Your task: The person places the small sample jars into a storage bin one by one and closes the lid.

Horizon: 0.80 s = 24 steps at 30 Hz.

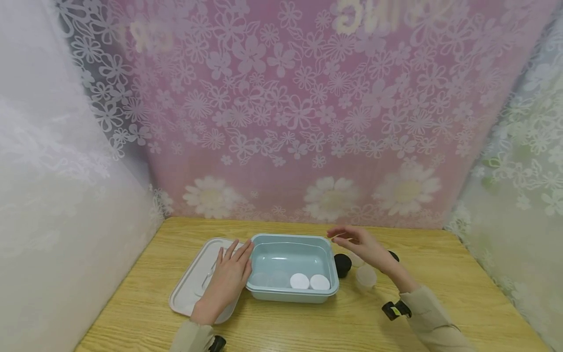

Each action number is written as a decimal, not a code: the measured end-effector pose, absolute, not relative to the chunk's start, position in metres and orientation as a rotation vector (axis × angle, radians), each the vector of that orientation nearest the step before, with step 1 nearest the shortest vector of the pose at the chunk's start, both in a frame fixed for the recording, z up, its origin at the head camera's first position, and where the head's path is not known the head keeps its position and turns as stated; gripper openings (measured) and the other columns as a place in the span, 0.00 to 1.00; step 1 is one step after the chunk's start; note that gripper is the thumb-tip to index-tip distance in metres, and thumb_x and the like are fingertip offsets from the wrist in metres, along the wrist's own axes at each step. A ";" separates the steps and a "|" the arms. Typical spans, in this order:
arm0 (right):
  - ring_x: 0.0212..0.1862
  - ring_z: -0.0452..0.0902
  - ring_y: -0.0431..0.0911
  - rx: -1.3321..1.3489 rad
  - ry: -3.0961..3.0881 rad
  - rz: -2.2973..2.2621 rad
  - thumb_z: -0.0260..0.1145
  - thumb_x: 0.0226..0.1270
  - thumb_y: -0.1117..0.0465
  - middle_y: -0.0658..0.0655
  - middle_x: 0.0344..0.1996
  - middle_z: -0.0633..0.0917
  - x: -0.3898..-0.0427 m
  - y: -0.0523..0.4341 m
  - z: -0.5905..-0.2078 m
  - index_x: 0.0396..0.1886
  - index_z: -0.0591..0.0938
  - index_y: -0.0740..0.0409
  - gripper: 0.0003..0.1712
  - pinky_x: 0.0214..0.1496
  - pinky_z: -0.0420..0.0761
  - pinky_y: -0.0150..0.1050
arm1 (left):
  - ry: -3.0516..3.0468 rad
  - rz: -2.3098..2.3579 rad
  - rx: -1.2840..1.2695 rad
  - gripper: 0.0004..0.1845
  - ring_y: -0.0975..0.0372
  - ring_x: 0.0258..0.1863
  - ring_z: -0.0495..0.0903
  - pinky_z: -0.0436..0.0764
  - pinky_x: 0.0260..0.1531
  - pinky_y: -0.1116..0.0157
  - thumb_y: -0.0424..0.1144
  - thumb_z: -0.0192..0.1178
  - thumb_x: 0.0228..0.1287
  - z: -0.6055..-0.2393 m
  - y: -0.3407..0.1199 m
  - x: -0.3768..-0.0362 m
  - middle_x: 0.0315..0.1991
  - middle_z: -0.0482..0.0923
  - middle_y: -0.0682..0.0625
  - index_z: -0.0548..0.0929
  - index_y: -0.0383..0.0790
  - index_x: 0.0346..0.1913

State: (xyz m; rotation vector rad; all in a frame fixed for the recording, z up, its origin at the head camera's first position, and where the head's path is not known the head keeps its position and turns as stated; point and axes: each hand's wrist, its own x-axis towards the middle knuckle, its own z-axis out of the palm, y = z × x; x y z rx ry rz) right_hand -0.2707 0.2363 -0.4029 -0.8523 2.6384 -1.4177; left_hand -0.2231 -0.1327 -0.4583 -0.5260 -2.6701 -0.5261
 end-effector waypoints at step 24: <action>0.60 0.80 0.48 -0.561 2.543 -1.625 0.63 0.76 0.61 0.73 0.65 0.75 -0.240 0.315 -0.444 0.70 0.71 0.68 0.28 0.54 0.82 0.33 | -2.670 -0.514 -0.535 0.24 0.42 0.74 0.63 0.59 0.68 0.32 0.37 0.56 0.76 -0.459 -0.133 -0.223 0.71 0.72 0.44 0.74 0.35 0.71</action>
